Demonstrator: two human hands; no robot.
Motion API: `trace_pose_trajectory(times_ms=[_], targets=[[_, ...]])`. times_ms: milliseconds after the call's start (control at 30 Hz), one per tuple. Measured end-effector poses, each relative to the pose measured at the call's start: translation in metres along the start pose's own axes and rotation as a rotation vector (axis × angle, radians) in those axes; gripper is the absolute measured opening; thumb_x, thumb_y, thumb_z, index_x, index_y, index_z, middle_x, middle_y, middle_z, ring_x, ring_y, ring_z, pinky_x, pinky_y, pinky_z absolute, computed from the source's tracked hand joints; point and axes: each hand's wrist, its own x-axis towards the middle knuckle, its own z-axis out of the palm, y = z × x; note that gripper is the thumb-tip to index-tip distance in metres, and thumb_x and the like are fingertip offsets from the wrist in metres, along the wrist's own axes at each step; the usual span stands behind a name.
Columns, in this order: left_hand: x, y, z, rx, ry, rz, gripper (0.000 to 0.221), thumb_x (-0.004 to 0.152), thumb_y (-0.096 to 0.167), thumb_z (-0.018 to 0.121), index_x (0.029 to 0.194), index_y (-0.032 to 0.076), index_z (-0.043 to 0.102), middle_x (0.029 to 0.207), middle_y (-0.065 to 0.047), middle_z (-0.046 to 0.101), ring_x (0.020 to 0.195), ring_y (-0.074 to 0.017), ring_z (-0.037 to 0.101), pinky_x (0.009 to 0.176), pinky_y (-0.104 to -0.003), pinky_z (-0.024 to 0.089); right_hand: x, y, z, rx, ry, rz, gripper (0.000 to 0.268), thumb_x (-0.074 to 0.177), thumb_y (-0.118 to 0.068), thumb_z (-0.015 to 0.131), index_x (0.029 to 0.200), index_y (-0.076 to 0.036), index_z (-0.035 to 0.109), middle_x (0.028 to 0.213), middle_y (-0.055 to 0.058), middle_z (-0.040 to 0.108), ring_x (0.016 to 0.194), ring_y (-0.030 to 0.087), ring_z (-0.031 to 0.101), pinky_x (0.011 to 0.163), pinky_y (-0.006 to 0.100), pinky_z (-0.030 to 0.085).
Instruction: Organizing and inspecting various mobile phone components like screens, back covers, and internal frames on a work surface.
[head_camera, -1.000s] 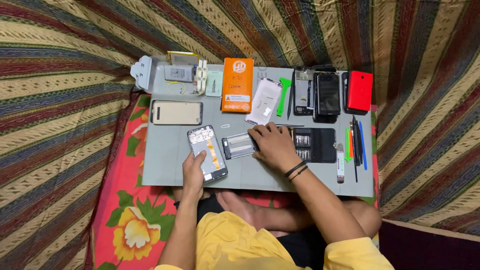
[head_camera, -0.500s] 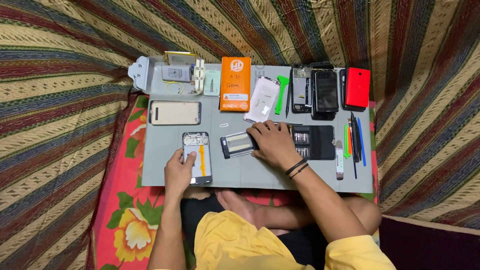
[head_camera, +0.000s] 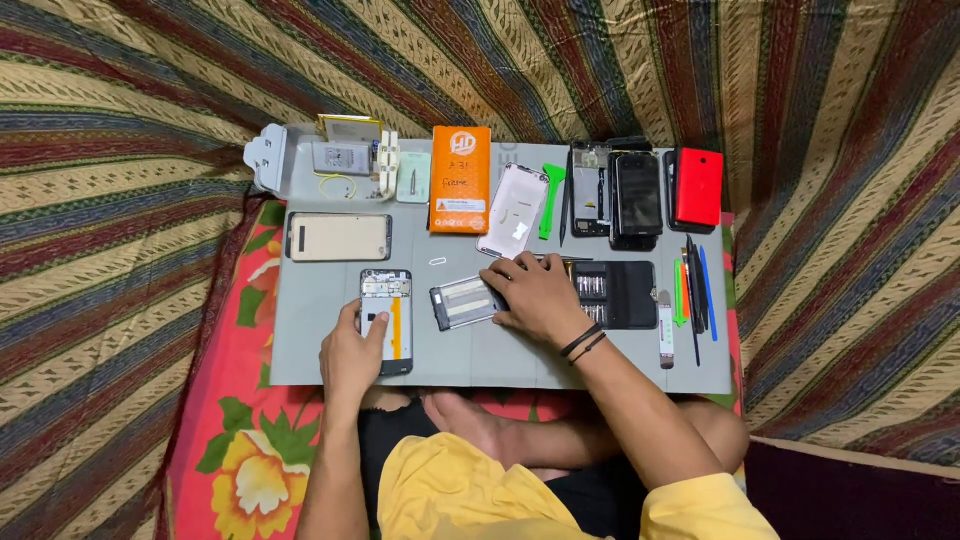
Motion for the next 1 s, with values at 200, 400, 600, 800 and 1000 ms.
trace_pose_trajectory(times_ms=[200,400,600,800,1000], targets=[[-0.005,0.013,-0.001,0.088,0.024,0.046,0.053,0.102,0.03,0.059,0.141,-0.005,0.054,0.125,-0.03,0.065,0.114,-0.0425,0.065,0.091,-0.054,0.053,-0.006,-0.005,-0.001,0.026,-0.002,0.026,0.06,0.091,-0.038,0.074,0.146,-0.021,0.057,0.148,0.002,0.056,0.131,0.029,0.052,0.102,0.051,0.039],[-0.011,0.02,0.001,0.211,0.058,0.066,0.055,0.1,0.035,0.061,0.142,0.0,0.055,0.117,-0.022,0.065,0.109,-0.0394,0.067,0.087,-0.054,0.054,-0.024,-0.011,0.027,0.076,0.183,0.075,0.058,0.092,-0.035,0.072,0.146,-0.022,0.056,0.146,0.005,0.055,0.133,0.032,0.051,0.101,0.054,0.039],[-0.012,0.025,0.002,0.245,0.039,0.061,0.053,0.101,0.034,0.059,0.142,0.001,0.055,0.113,-0.02,0.066,0.107,-0.0395,0.068,0.085,-0.055,0.055,-0.035,-0.023,0.086,0.085,0.519,0.063,0.039,0.098,-0.041,0.064,0.134,-0.026,0.064,0.132,0.001,0.061,0.122,0.025,0.055,0.096,0.047,0.042],[-0.01,0.021,0.009,0.225,0.057,0.069,0.049,0.102,0.033,0.057,0.141,0.003,0.057,0.109,-0.017,0.065,0.103,-0.0363,0.069,0.08,-0.052,0.056,-0.026,-0.041,0.123,0.041,0.778,0.01,0.03,0.097,-0.042,0.06,0.123,-0.029,0.068,0.12,-0.003,0.065,0.107,0.021,0.059,0.088,0.04,0.042],[0.005,0.004,0.017,0.209,0.058,0.098,0.048,0.1,0.032,0.062,0.137,0.001,0.06,0.105,-0.015,0.064,0.099,-0.0347,0.07,0.077,-0.051,0.057,-0.024,-0.044,0.133,0.039,0.863,0.023,0.031,0.097,-0.044,0.058,0.123,-0.031,0.068,0.118,-0.005,0.064,0.105,0.019,0.058,0.088,0.037,0.04]])
